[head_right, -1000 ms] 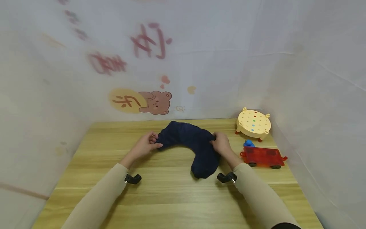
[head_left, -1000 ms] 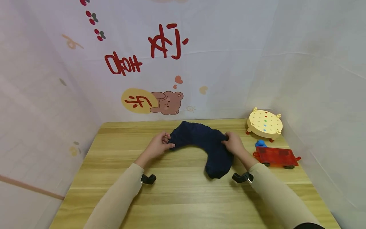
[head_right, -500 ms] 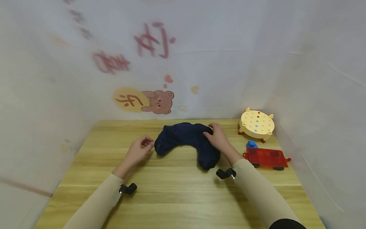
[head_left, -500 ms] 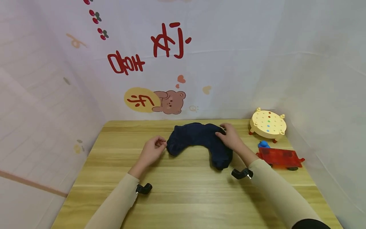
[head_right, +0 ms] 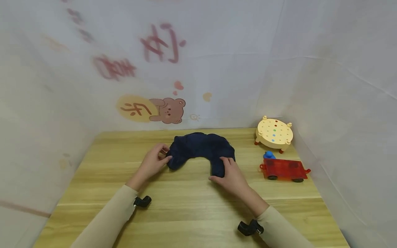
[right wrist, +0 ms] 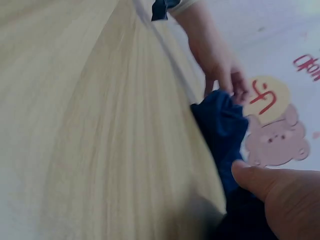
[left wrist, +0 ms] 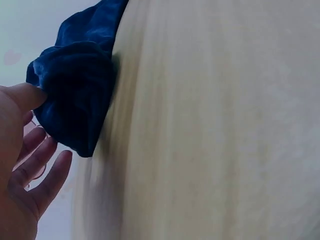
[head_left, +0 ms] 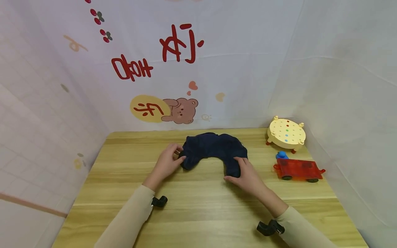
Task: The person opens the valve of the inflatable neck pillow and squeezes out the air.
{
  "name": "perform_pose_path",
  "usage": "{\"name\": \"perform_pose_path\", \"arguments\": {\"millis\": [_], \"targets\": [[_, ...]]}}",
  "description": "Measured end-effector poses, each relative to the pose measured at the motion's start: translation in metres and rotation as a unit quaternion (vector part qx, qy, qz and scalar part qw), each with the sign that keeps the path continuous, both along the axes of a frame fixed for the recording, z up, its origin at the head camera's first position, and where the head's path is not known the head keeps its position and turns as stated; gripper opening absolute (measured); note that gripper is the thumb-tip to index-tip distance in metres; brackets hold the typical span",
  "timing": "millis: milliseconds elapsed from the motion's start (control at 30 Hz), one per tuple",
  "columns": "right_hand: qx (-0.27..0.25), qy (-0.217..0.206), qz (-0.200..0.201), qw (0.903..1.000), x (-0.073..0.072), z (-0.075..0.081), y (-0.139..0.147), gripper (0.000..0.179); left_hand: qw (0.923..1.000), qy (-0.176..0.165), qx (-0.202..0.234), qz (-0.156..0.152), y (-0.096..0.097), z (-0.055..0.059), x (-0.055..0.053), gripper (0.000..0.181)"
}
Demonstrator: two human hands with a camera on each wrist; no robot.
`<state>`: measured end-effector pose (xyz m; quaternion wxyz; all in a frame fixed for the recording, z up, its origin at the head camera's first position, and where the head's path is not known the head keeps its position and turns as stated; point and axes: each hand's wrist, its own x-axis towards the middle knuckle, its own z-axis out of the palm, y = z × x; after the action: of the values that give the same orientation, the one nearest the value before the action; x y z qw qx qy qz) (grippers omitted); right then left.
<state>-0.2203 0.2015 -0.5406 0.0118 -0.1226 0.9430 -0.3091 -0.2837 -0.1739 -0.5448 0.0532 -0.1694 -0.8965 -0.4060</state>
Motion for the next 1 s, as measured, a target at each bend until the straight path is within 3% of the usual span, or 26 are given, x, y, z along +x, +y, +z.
{"name": "perform_pose_path", "arguments": {"millis": [200,400,633,867,1000], "targets": [[-0.017,0.036,0.022,0.999,-0.035,-0.014,0.004,0.081,0.998,0.04,-0.044,-0.021,0.009,-0.004,-0.007,0.018],[-0.016,0.029,0.01,0.9994,-0.059,-0.021,0.014,0.069,0.9977,0.06,-0.024,0.023,0.003,-0.006,-0.008,0.014],[-0.023,0.019,0.006,0.9995,-0.067,-0.019,0.017,0.069,0.9965,0.079,-0.015,0.024,-0.001,-0.006,-0.015,0.012],[-0.025,0.01,-0.015,0.9995,-0.063,-0.022,0.016,0.065,0.9889,0.129,-0.028,0.068,-0.011,-0.012,-0.019,0.012],[-0.032,0.014,-0.016,0.9993,-0.059,-0.024,0.015,0.063,0.9887,0.127,-0.028,0.075,-0.015,-0.014,-0.019,0.012]]}}
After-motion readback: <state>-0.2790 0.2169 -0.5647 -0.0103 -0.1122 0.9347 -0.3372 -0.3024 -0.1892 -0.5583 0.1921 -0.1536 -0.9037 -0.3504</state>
